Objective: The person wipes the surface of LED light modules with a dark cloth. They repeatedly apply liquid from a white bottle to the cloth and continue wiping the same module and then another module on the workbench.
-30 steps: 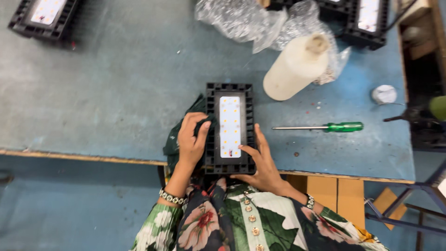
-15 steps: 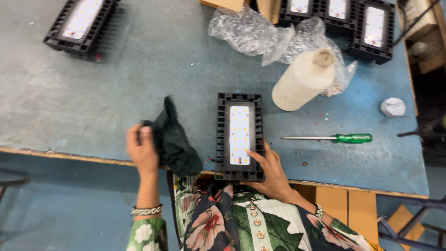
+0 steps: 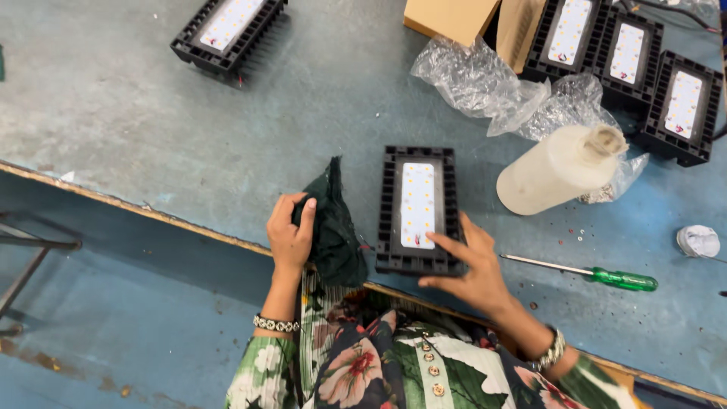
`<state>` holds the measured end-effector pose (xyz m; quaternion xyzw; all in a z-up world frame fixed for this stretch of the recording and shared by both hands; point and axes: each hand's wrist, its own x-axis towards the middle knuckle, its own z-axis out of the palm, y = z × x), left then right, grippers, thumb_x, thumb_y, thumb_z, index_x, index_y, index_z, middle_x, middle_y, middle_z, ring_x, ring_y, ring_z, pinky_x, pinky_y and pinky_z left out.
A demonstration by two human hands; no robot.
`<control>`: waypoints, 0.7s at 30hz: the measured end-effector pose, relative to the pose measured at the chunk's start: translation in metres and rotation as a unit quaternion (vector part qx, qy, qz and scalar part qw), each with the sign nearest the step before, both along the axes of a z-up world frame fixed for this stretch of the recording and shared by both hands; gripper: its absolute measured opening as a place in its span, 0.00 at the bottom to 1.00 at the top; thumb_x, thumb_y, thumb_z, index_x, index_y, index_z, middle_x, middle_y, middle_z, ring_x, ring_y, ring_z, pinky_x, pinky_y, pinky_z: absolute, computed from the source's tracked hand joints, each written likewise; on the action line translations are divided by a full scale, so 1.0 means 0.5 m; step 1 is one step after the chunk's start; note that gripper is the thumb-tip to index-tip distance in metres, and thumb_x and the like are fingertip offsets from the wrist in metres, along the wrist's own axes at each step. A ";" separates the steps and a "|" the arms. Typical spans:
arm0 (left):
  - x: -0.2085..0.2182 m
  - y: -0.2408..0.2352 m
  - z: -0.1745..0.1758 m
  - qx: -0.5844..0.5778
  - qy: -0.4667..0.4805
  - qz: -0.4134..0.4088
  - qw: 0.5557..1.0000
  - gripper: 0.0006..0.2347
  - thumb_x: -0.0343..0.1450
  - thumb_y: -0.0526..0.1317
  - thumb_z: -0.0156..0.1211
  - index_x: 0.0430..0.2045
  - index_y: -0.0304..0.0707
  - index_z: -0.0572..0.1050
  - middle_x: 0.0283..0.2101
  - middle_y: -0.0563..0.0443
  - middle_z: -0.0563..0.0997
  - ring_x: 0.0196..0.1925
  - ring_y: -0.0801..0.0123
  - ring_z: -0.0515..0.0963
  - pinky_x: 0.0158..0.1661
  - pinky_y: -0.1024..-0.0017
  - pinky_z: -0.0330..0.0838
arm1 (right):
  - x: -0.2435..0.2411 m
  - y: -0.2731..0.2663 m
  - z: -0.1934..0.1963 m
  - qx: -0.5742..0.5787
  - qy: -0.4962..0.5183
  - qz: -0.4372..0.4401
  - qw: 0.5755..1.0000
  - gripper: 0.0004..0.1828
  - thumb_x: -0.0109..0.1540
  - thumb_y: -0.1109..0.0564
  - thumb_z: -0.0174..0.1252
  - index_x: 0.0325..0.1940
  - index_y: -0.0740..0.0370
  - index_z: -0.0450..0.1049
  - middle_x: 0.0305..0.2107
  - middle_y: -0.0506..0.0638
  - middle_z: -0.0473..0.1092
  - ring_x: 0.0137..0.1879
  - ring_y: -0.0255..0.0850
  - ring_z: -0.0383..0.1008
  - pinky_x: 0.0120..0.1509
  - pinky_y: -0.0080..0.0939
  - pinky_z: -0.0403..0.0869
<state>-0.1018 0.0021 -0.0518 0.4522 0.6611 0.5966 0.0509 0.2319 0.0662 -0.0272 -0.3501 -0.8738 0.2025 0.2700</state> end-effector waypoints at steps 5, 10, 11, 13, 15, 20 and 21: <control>0.001 -0.009 -0.008 0.022 0.015 0.011 1.000 0.08 0.75 0.38 0.61 0.36 0.30 0.76 0.37 0.42 0.79 0.39 0.54 0.80 0.44 0.67 0.72 | -0.126 0.158 -0.037 0.025 0.002 0.050 0.998 0.45 0.42 0.36 0.78 0.62 0.46 0.76 0.69 0.74 0.55 0.75 0.64 0.52 0.76 0.60 0.50; 0.002 -0.002 0.005 0.004 -0.004 0.005 1.000 0.07 0.74 0.37 0.60 0.35 0.30 0.76 0.35 0.44 0.79 0.37 0.57 0.80 0.41 0.68 0.72 | -0.307 0.328 -0.001 0.099 0.007 0.044 0.994 0.43 0.44 0.33 0.76 0.60 0.49 0.77 0.65 0.70 0.59 0.73 0.58 0.54 0.74 0.66 0.42; 0.003 -0.006 0.006 0.004 -0.001 0.003 1.000 0.07 0.74 0.37 0.60 0.35 0.30 0.76 0.35 0.44 0.79 0.37 0.57 0.79 0.41 0.68 0.72 | -0.336 0.358 0.011 0.080 0.024 -0.014 0.996 0.36 0.49 0.34 0.74 0.57 0.50 0.78 0.64 0.63 0.63 0.73 0.52 0.58 0.75 0.64 0.44; 0.009 -0.020 0.006 0.006 0.006 0.002 1.000 0.07 0.75 0.37 0.60 0.35 0.30 0.76 0.35 0.44 0.79 0.37 0.57 0.79 0.42 0.68 0.72 | -0.363 0.387 0.028 0.070 0.074 -0.087 0.991 0.26 0.57 0.38 0.69 0.54 0.50 0.79 0.62 0.53 0.68 0.70 0.45 0.64 0.75 0.59 0.49; -0.001 -0.009 0.007 0.003 0.002 0.003 1.000 0.07 0.74 0.37 0.60 0.35 0.30 0.76 0.35 0.44 0.78 0.37 0.58 0.79 0.41 0.68 0.72 | -0.376 0.397 0.045 0.091 0.139 -0.114 0.980 0.18 0.63 0.43 0.63 0.54 0.50 0.79 0.61 0.47 0.70 0.67 0.42 0.66 0.74 0.54 0.54; 0.001 -0.008 -0.008 0.004 -0.004 -0.003 1.000 0.07 0.74 0.38 0.60 0.35 0.30 0.76 0.34 0.45 0.78 0.35 0.59 0.78 0.40 0.69 0.72 | -0.318 0.250 0.019 0.149 0.112 0.051 0.981 0.18 0.64 0.47 0.64 0.55 0.53 0.75 0.61 0.50 0.67 0.66 0.41 0.68 0.73 0.52 0.54; 0.001 -0.010 -0.011 0.005 -0.004 0.000 1.000 0.07 0.74 0.38 0.60 0.35 0.30 0.76 0.34 0.45 0.78 0.35 0.59 0.78 0.40 0.68 0.71 | -0.300 0.217 0.015 0.125 0.121 0.041 0.984 0.17 0.63 0.48 0.64 0.55 0.53 0.76 0.61 0.50 0.67 0.66 0.44 0.67 0.72 0.50 0.56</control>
